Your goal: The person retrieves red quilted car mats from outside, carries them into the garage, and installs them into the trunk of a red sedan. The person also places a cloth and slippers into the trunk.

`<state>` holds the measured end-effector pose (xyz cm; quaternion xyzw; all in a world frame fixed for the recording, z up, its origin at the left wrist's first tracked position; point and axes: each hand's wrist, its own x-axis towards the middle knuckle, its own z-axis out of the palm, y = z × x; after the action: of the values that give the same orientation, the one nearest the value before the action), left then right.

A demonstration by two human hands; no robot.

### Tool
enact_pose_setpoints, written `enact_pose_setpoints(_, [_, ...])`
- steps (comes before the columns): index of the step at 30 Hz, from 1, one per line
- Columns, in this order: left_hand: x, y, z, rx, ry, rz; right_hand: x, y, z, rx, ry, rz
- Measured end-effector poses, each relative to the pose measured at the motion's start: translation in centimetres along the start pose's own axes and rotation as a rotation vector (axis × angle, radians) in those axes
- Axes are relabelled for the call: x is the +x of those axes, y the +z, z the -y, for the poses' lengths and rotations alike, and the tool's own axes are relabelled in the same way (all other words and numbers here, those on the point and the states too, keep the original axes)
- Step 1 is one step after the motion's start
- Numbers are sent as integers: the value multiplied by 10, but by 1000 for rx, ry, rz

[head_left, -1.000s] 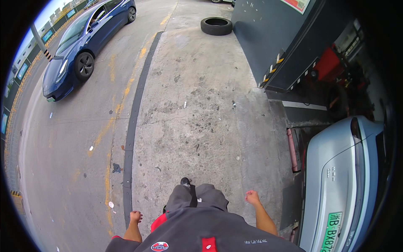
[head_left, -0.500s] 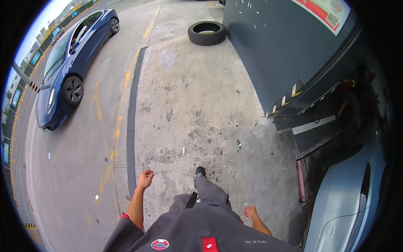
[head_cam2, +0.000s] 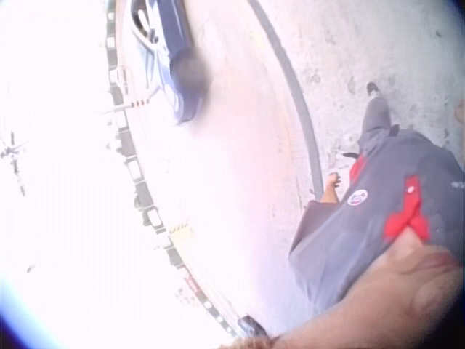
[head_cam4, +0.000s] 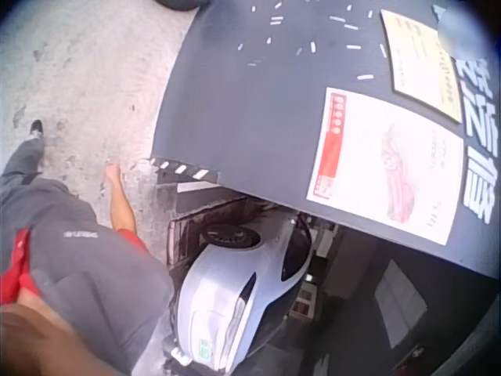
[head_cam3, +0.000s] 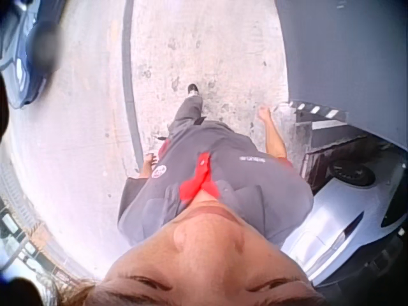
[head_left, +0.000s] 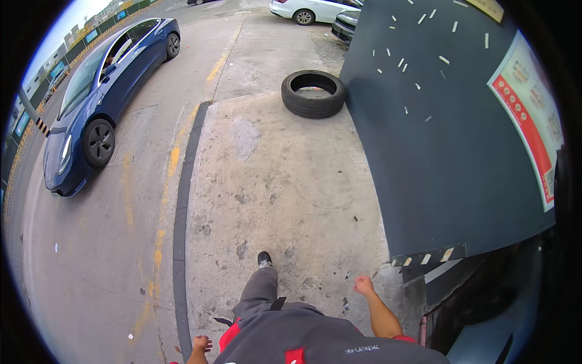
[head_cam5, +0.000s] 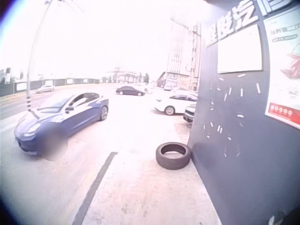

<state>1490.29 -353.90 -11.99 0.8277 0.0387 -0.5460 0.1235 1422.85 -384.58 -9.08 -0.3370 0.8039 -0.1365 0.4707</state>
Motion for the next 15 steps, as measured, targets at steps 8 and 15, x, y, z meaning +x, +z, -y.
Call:
enact_pose_setpoints(8, [36,48,-581,181,744,-11,123,45,205,237,115,5])
enact_pose_setpoints(15, [21,182,-1021,283,1174,82,295,88,337,-529,28,428])
